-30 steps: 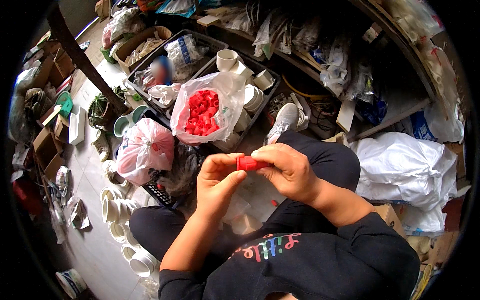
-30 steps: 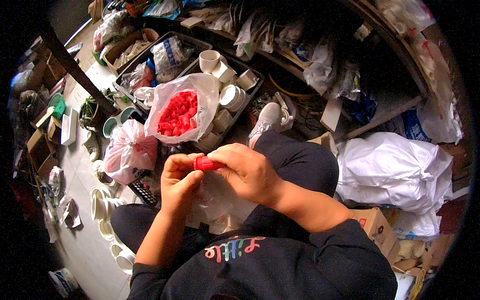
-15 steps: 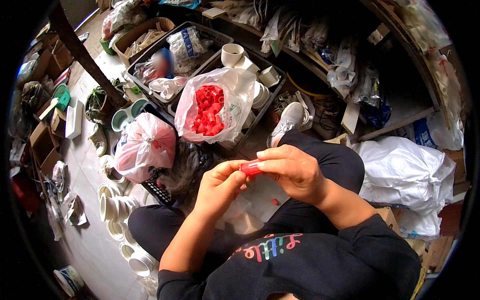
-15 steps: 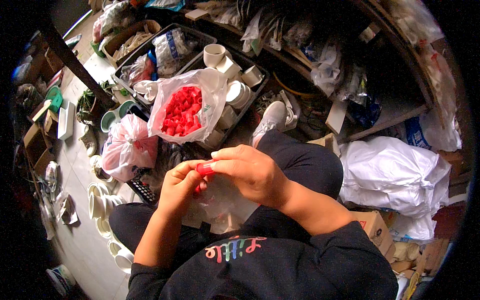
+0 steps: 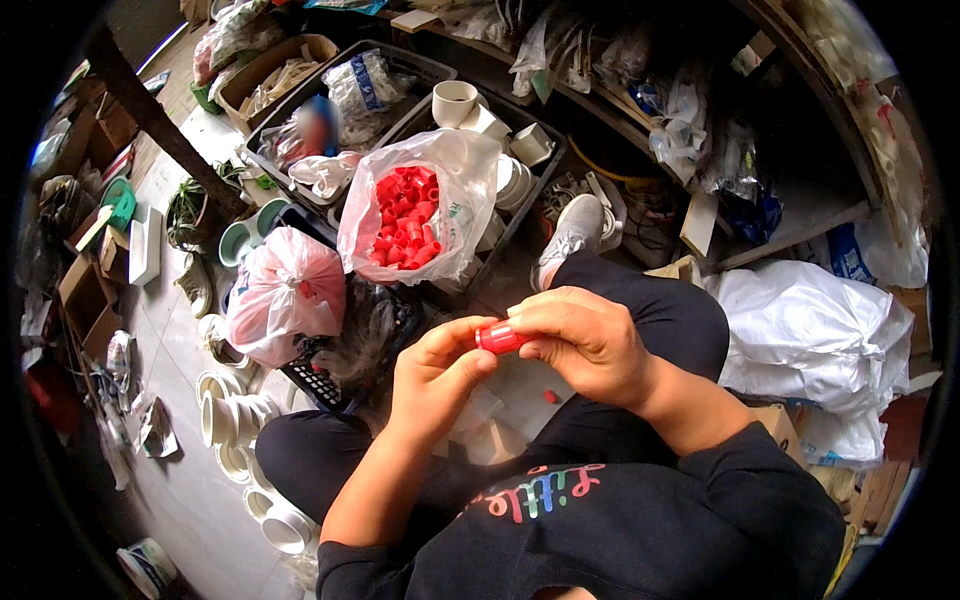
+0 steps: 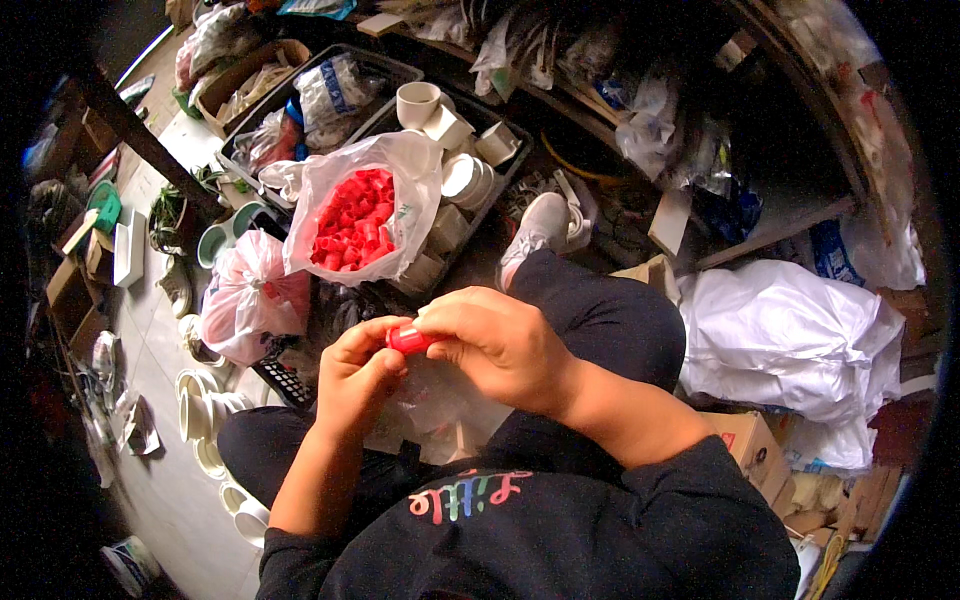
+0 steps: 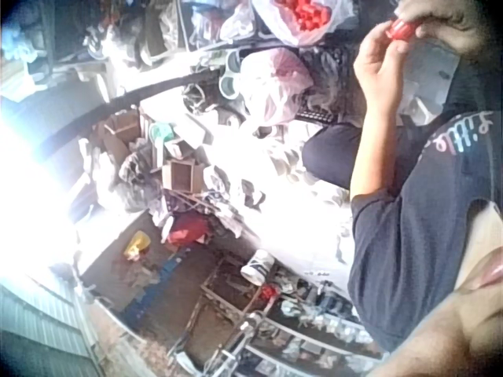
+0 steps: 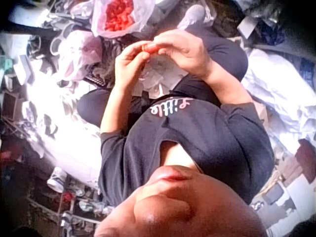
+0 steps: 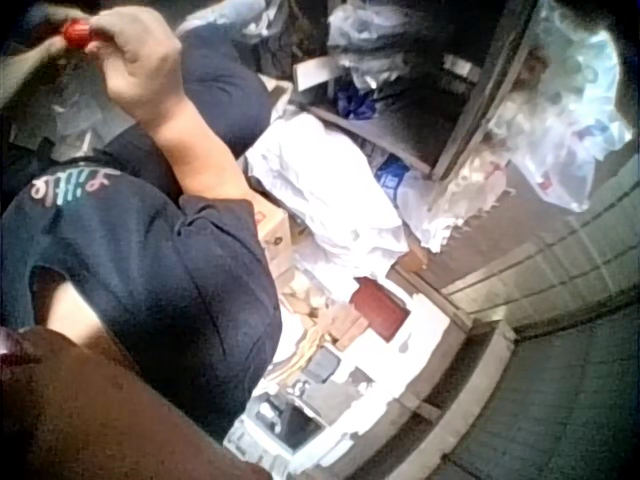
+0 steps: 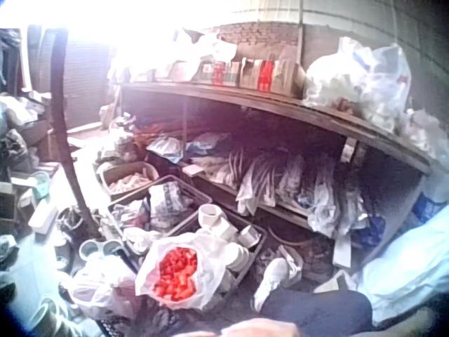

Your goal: The person sits on the floor and repeatedly picks red plastic pieces from a clear bag, connects them together by hand, and places the assembled units back into the bag. The person briefly stands to retrieve a phone from a shelf before resuming the assembly.

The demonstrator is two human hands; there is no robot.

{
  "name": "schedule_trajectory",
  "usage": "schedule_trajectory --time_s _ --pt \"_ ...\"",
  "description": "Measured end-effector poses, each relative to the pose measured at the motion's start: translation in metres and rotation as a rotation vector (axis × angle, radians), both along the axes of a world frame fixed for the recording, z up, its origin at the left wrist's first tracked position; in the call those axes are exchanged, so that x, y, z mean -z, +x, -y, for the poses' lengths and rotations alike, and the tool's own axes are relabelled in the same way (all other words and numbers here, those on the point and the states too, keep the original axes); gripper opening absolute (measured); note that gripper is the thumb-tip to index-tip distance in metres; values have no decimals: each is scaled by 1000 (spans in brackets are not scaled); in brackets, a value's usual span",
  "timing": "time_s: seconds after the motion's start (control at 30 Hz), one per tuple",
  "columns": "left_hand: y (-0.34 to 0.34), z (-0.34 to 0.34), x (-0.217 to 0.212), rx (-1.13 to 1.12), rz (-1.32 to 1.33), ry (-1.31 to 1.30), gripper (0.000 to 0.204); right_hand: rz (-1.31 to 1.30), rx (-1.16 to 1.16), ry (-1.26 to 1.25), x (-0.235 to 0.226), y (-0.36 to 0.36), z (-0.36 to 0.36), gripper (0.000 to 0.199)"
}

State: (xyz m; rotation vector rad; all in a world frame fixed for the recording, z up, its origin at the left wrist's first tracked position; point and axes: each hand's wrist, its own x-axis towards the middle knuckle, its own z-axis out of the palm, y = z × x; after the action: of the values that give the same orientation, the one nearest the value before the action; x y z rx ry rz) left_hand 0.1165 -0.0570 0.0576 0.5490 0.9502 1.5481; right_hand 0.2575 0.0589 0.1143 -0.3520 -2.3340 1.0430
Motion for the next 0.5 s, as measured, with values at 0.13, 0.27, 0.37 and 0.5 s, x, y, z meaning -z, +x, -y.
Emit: schedule_trajectory --time_s 0.13,0.27,0.37,0.5 --pt "1 0 2 -41 -76 -17 35 110 41 -123 -4 2 1 19" --pt "2 -2 6 -135 -394 99 38 146 84 -320 1 3 4 21" --pt "2 -3 9 -151 -503 176 38 223 168 -550 3 4 8 22" --pt "4 -2 7 -124 -248 84 40 216 52 -718 10 7 4 24"
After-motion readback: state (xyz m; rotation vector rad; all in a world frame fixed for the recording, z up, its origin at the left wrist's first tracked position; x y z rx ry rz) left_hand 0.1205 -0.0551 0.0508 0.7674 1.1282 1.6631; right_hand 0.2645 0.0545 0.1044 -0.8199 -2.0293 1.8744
